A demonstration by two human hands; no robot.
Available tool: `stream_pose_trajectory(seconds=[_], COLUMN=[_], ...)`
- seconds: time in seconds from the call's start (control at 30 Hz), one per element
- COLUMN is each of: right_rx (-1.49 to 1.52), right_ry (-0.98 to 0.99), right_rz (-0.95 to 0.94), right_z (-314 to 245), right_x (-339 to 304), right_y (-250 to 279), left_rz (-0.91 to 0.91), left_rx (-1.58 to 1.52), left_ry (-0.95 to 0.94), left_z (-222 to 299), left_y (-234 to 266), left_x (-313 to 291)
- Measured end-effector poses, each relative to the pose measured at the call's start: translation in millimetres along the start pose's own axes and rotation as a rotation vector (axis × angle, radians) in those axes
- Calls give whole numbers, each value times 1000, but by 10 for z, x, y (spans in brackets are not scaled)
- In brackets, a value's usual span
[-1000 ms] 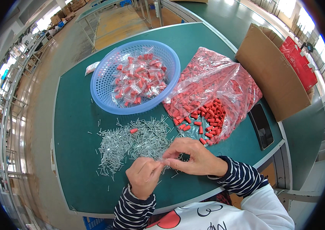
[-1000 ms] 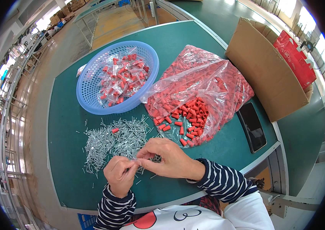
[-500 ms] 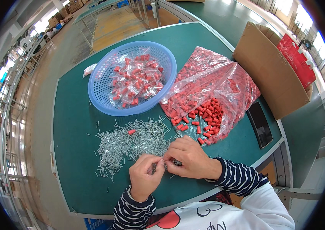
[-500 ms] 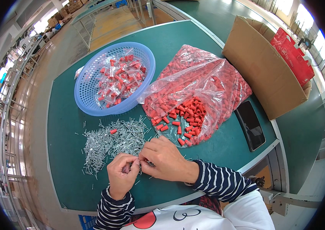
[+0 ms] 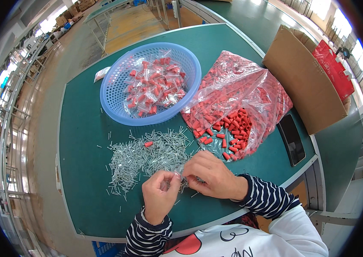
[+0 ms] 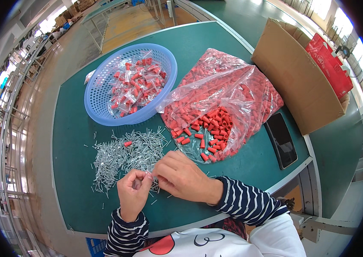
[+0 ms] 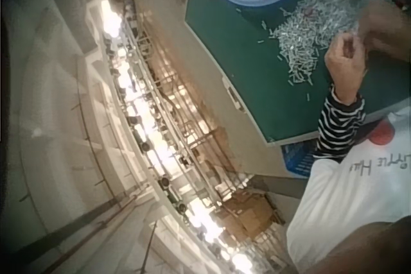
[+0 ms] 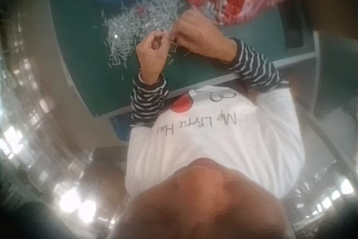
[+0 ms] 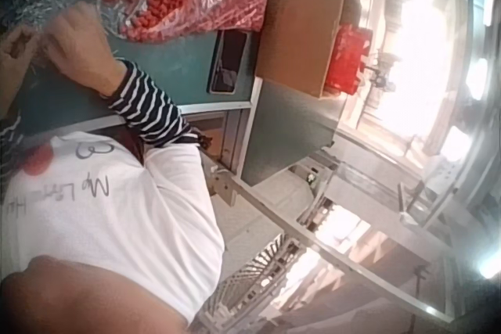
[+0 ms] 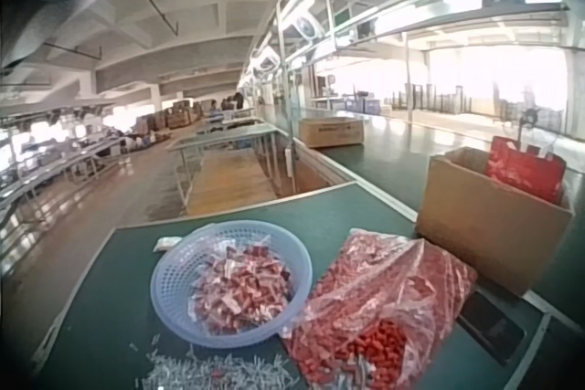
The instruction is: The person assembles small red plastic caps onto metal pins by hand, then places the assembled units into a plastic bag.
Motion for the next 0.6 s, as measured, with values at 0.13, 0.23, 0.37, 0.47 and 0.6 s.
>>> stream_pose_trajectory(seconds=[0.13,0.23,0.37,0.47,0.6], right_rx=[-92,-98,-83,-152,-201], right_ry=[69,-27,-53,-9,64], right_rz=[-25,-25,-14,-53,-52], right_z=[-101,-87,-48,-55,-98], right_x=[38,-17,-61,-39,-44], right_y=[42,18,-32,8,-27], left_rz=[-4,-18,-51,-18,19], left_rx=[7,46,105,103,159], left_ry=[-15,-49,-98,-36,-129], left_z=[18,24,51,82,26], left_y=[-10,-25,-48,-13,-12], left_x=[-17,-28,-47,-28,-35])
Point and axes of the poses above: each hand's wrist, its own x-axis towards the middle knuckle, its own y-axis out of the back of the hand, z = x × y, the point moved 1 cm from there along x, towards the middle knuckle, and after that the axes turned 5 degrees about -x, right-handed, at the moved point
